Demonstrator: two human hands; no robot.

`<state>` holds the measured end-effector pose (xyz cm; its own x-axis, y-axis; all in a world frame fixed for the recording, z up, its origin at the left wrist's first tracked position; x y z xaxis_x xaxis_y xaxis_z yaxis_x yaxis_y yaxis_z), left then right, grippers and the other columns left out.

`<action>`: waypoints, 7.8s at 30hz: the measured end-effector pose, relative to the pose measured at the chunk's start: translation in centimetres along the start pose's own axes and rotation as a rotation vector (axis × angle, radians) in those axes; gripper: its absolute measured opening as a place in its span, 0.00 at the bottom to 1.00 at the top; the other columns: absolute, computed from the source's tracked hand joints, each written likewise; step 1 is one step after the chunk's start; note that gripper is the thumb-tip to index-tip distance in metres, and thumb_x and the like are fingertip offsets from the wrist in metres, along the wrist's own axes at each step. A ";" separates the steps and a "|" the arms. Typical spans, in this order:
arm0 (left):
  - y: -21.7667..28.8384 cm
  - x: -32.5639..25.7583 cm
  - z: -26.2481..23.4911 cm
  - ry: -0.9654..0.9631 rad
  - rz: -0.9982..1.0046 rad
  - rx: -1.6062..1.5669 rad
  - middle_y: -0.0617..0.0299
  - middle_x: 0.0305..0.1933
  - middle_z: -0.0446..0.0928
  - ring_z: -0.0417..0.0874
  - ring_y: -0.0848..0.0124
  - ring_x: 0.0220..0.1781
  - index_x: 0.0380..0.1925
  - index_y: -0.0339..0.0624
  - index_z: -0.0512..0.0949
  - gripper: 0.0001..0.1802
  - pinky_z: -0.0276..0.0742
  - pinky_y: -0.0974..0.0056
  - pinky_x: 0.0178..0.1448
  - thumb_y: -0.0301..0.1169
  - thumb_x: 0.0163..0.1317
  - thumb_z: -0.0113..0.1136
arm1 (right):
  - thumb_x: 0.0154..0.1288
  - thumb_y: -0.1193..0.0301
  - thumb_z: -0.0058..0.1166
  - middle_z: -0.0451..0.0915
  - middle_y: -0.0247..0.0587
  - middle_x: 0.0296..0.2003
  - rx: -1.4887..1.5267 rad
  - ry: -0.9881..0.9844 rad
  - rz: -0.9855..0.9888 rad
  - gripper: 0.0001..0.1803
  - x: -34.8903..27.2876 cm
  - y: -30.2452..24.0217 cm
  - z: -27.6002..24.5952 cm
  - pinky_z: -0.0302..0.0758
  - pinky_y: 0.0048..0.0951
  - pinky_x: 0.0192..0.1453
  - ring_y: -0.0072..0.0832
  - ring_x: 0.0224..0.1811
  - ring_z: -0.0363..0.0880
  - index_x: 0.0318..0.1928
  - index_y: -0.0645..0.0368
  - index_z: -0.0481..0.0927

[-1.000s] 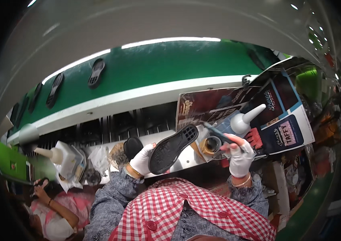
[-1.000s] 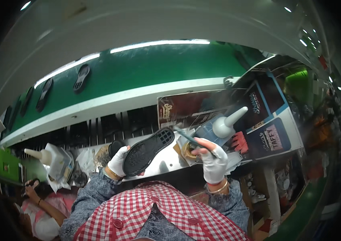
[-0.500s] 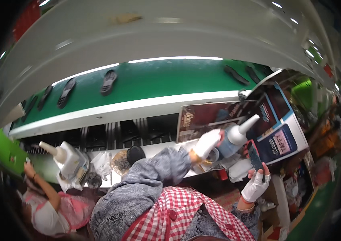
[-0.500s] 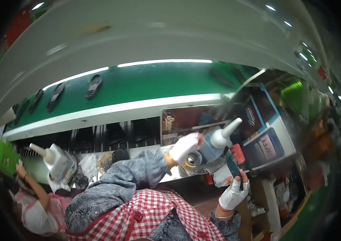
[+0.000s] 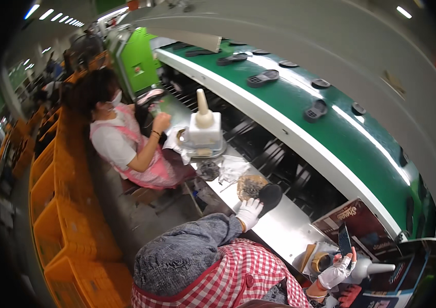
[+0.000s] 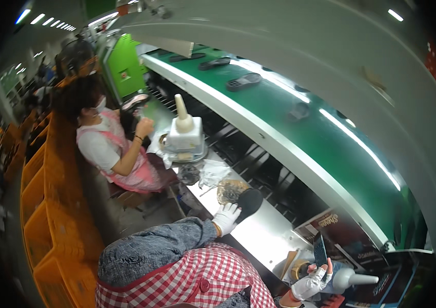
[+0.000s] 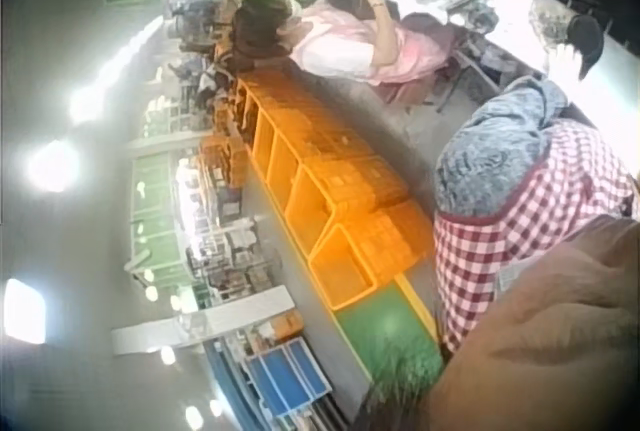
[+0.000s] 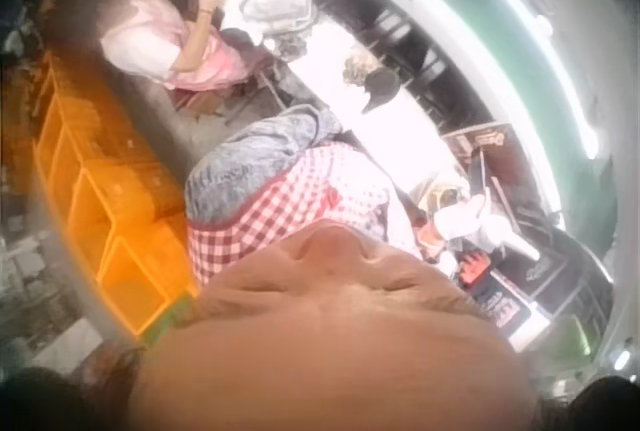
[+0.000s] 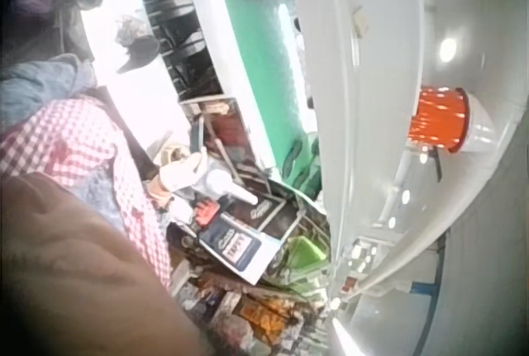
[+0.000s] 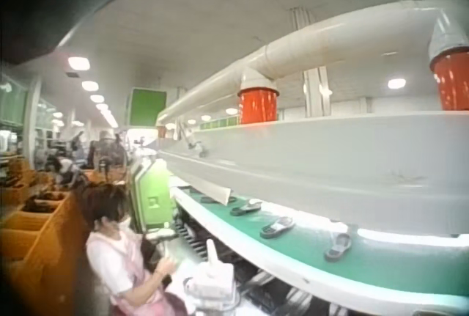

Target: The recorder uses a scouring pad and a cleaning solution to clean the bottom of shoe soles on a manufacturing line.

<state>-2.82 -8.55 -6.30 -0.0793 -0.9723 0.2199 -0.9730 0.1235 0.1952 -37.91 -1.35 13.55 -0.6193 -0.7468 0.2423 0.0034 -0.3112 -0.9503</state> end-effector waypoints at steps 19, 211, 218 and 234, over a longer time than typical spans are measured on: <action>1.8 2.7 3.4 -0.354 -0.387 -1.925 0.52 0.61 0.65 0.67 0.66 0.59 0.67 0.35 0.56 0.37 0.67 0.64 0.60 0.29 0.55 0.53 | 0.71 0.66 0.48 0.73 0.29 0.31 -0.136 0.062 0.096 0.14 1.2 3.2 -4.0 0.64 0.14 0.28 0.12 0.25 0.70 0.51 0.61 0.76; 17.7 1.6 -9.0 -1.083 -0.369 -2.531 0.46 0.62 0.67 0.71 0.50 0.62 0.62 0.42 0.65 0.33 0.68 0.42 0.63 0.51 0.63 0.54 | 0.70 0.73 0.46 0.82 0.40 0.34 0.158 -0.283 0.376 0.11 -2.4 2.1 6.7 0.76 0.16 0.29 0.22 0.29 0.82 0.48 0.65 0.77; 17.7 1.5 -9.5 -1.062 -0.272 -2.447 0.47 0.62 0.67 0.68 0.47 0.64 0.64 0.41 0.62 0.37 0.68 0.43 0.64 0.52 0.61 0.56 | 0.70 0.73 0.47 0.80 0.41 0.36 0.150 -0.268 0.323 0.11 -2.4 1.7 7.3 0.79 0.19 0.30 0.22 0.30 0.82 0.47 0.66 0.77; 17.3 0.8 -10.4 -1.133 -0.121 -2.281 0.49 0.63 0.66 0.69 0.45 0.63 0.66 0.40 0.58 0.42 0.69 0.46 0.64 0.51 0.58 0.61 | 0.69 0.74 0.46 0.81 0.37 0.33 0.107 -0.257 0.225 0.10 1.5 -0.5 7.2 0.73 0.14 0.29 0.19 0.29 0.81 0.44 0.65 0.78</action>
<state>-17.51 -5.11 7.20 -0.8030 -0.5949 -0.0349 0.4961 -0.6997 0.5141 -33.24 -6.54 15.78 -0.3758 -0.9229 0.0839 0.2078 -0.1721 -0.9629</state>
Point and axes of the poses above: each hand's wrist, its own x-axis towards the middle knuckle, its own z-axis out of the palm, y = z × x, the point moved 9 cm from there along x, towards the middle knuckle
